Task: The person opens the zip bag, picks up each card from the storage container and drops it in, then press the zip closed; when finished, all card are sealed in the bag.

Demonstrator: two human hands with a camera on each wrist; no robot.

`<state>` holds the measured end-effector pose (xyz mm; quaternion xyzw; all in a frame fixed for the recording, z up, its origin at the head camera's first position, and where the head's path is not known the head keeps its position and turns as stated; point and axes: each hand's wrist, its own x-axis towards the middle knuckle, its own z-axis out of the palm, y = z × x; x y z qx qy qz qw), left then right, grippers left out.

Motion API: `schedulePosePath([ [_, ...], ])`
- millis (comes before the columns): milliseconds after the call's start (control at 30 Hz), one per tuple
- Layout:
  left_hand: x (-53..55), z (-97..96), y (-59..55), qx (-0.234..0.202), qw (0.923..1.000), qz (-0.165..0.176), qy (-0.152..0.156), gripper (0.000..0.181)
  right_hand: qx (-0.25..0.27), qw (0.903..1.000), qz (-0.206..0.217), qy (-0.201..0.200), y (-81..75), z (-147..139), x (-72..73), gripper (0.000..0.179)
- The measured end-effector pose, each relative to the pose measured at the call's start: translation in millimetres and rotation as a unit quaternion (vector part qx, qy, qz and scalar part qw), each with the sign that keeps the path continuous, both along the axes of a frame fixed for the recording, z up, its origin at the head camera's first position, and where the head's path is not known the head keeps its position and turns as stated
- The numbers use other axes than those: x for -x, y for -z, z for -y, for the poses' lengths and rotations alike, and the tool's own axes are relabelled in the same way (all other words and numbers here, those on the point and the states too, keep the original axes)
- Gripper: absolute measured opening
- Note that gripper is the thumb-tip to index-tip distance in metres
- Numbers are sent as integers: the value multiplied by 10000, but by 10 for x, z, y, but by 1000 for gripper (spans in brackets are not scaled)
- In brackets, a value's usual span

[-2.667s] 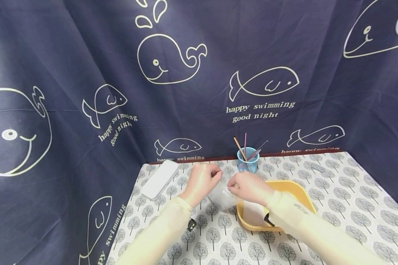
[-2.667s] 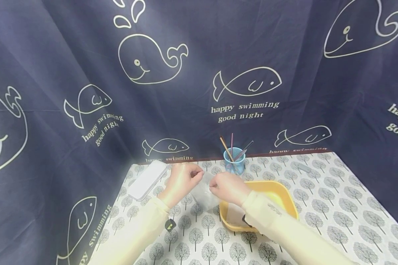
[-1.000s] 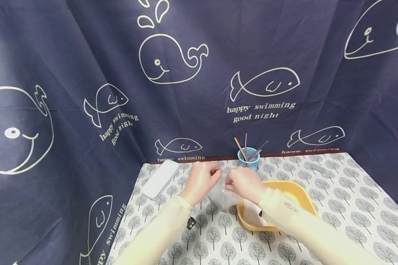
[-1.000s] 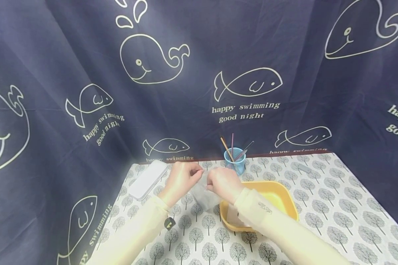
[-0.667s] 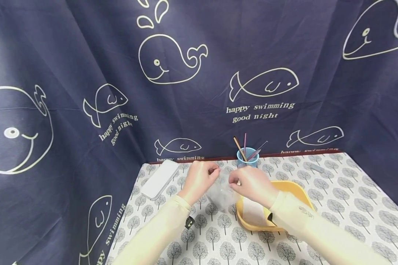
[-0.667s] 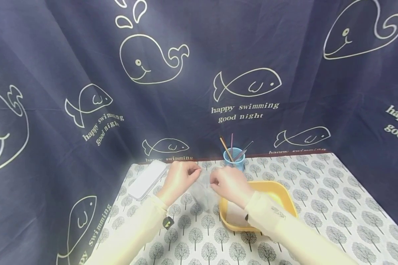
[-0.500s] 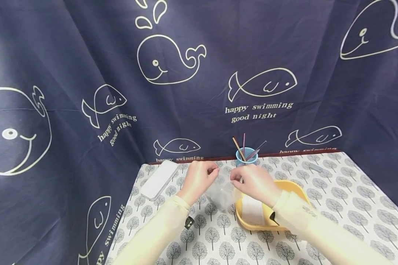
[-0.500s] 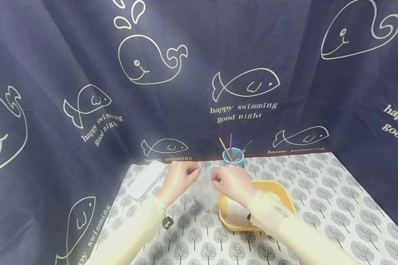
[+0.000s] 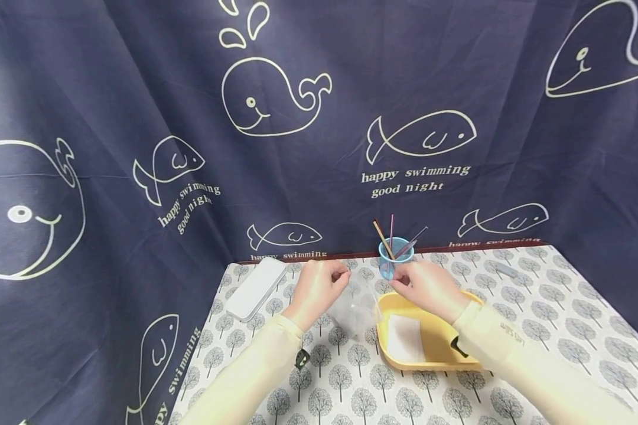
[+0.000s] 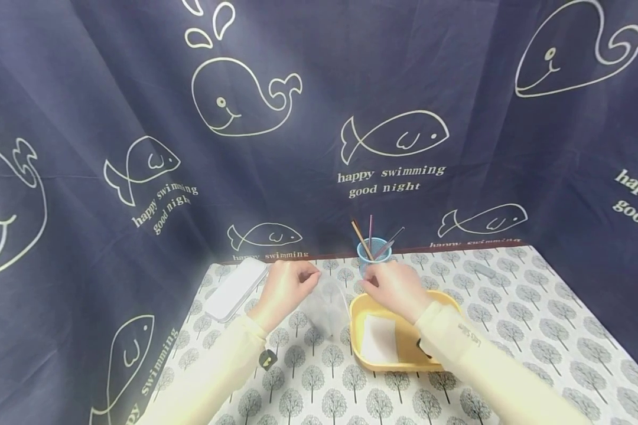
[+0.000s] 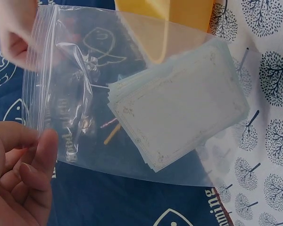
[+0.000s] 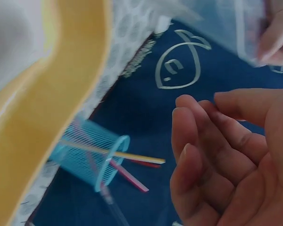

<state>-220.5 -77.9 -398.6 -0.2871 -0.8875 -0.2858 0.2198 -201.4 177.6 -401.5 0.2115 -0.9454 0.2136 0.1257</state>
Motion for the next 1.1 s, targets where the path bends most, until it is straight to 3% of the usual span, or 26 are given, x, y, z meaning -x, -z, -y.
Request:
schedulePosePath([
  [300,-15,1,2,17,10000,-39,-55,11,-267,9992,287,84,187,-156,80,12],
  [433,-11,2,6,17,10000,-5,-64,11,-464,9969,632,73,284,-187,90,14],
  [800,-8,2,31,98,9999,35,-39,9,-895,9869,1343,-36,681,-285,168,10],
  [1100,5,2,34,87,9999,-90,6,13,-1332,9723,1921,70,865,-231,88,34],
])
